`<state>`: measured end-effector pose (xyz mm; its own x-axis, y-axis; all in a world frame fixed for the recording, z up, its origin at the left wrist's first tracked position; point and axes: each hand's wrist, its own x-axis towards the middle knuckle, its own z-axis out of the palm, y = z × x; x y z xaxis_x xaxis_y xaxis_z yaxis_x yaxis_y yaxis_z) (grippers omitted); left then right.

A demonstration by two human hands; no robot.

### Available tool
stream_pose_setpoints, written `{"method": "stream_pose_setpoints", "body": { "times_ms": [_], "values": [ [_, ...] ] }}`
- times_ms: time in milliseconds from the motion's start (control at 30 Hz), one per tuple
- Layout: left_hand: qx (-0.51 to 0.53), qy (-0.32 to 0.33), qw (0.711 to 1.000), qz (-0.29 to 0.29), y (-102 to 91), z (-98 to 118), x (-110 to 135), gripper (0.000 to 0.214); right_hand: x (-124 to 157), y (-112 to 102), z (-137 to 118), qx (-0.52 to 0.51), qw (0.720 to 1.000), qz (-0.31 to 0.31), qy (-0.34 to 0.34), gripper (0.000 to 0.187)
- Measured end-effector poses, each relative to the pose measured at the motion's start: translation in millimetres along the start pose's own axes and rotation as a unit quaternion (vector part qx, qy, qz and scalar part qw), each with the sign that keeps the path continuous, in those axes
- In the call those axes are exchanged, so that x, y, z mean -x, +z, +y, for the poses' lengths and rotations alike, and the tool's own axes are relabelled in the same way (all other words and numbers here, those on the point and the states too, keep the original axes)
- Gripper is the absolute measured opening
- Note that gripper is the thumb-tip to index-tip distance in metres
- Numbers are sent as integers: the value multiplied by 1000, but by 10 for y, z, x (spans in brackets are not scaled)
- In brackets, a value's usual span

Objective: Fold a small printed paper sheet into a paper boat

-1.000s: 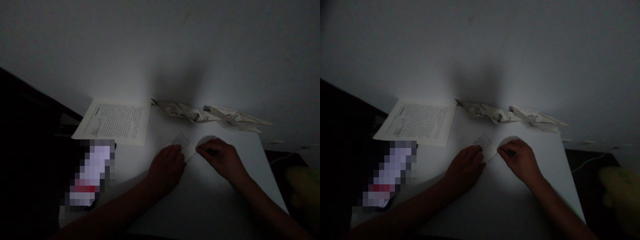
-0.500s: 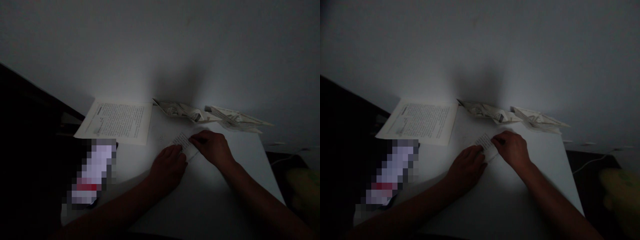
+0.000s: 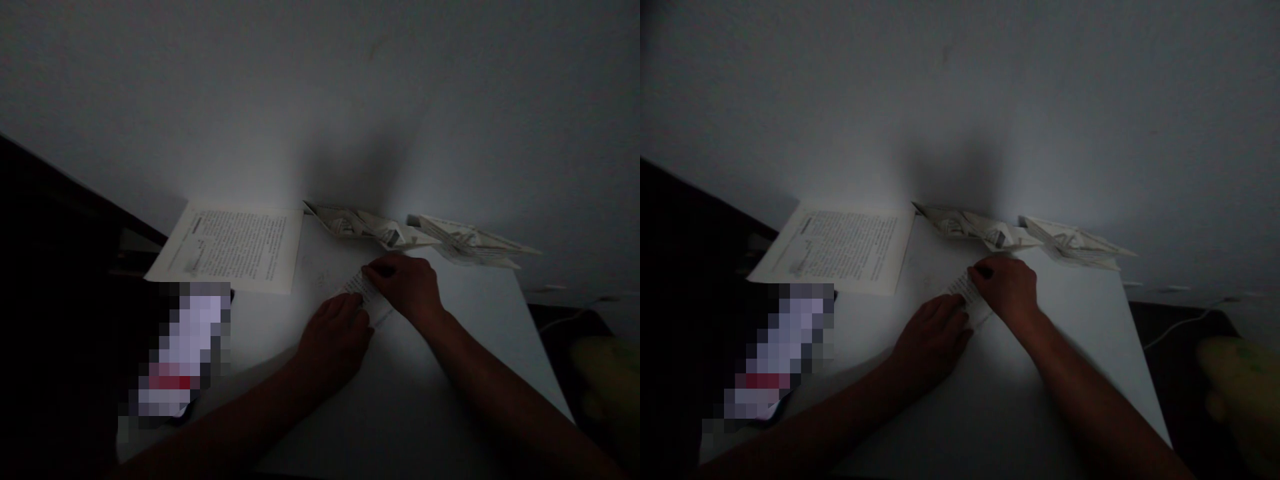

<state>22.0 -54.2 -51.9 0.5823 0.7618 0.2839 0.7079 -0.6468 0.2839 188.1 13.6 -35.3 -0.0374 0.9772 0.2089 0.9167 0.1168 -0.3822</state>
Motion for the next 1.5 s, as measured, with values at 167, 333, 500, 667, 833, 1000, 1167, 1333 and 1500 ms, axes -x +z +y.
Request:
{"method": "stream_pose_setpoints", "body": {
  "times_ms": [167,333,500,667,833,1000,1167,1333,1500],
  "values": [
    [54,-22,998,-6,-53,-15,-11,14,72,-100,80,-131,990,-47,-7,13],
    [66,-28,997,-12,-73,-23,-18,16,323,-217,211,-157,985,-62,-22,12],
    [81,-32,996,-12,-70,-40,-21,16,499,-284,288,-115,987,-73,-90,10],
    [90,-34,995,-3,-52,-47,-3,22,544,-307,266,-113,987,-72,-89,8],
    [95,-35,995,-9,-53,-44,0,36,617,-255,186,-104,988,-52,-105,9],
    [106,-33,994,-8,-53,-53,1,36,673,-220,137,-102,987,-62,-104,7],
    [115,-26,993,-15,-55,-61,12,44,686,-200,98,-94,988,-70,-99,18],
    [137,-29,990,-21,-76,-80,9,56,661,-219,109,-87,988,-84,-92,7],
    [146,-29,989,-26,-95,-116,10,55,618,-249,262,-99,992,-30,-70,6]
  ]
}}
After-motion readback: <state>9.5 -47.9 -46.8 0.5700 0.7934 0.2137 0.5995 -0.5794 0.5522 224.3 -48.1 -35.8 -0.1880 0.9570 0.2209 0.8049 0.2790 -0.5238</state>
